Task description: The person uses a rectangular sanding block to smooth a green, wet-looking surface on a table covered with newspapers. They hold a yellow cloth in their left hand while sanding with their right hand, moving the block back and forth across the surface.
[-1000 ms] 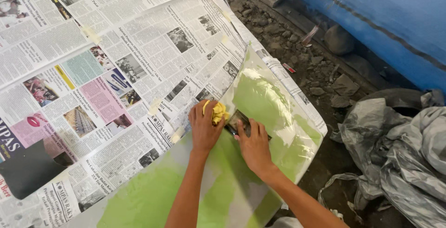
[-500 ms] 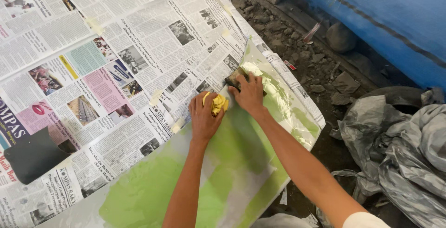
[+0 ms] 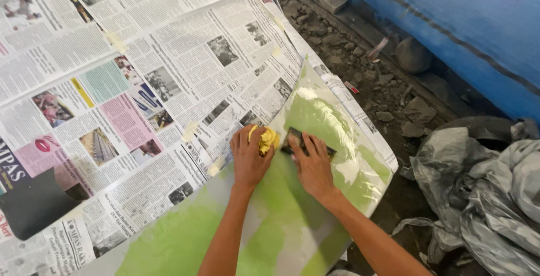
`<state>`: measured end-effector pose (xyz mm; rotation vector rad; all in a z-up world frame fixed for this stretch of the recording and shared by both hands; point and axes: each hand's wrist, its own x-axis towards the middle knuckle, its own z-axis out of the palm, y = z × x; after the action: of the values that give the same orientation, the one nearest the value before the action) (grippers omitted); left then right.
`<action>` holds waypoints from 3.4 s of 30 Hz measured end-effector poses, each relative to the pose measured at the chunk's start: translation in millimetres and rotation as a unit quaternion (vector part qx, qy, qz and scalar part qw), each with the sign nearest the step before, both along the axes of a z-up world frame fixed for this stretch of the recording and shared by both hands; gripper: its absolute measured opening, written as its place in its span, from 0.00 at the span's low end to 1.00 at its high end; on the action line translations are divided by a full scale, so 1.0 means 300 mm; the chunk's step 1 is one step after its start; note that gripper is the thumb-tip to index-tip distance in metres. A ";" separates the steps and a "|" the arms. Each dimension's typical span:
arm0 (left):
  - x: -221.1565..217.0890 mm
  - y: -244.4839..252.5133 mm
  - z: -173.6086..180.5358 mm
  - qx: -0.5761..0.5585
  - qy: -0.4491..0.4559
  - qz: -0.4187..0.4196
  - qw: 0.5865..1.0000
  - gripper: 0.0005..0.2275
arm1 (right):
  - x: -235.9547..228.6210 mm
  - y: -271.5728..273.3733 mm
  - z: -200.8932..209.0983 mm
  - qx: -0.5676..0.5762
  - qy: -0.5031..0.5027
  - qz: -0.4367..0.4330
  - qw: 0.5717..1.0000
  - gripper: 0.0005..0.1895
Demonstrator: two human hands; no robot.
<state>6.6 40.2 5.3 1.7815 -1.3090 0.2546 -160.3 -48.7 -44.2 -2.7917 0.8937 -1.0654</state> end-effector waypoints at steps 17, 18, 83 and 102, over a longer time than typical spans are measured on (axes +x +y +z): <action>-0.003 0.011 -0.001 0.006 0.000 -0.005 1.000 0.21 | 0.204 -0.216 0.036 0.048 0.020 -0.029 0.998 0.23; -0.005 0.015 -0.004 0.004 -0.001 -0.006 1.000 0.21 | 0.208 -0.220 0.036 0.033 0.007 -0.035 0.999 0.23; 0.016 0.110 -0.032 -0.037 0.152 -0.028 0.987 0.23 | -0.021 0.158 -0.034 0.034 0.013 0.007 0.999 0.28; -0.012 0.111 -0.011 -0.017 0.110 -0.020 0.994 0.22 | 0.202 -0.233 0.038 0.101 0.044 -0.053 0.992 0.23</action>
<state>3.0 73.5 1.9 1.7004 -1.1762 0.0555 -99.6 -118.5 -32.9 -2.6672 1.1025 -0.8144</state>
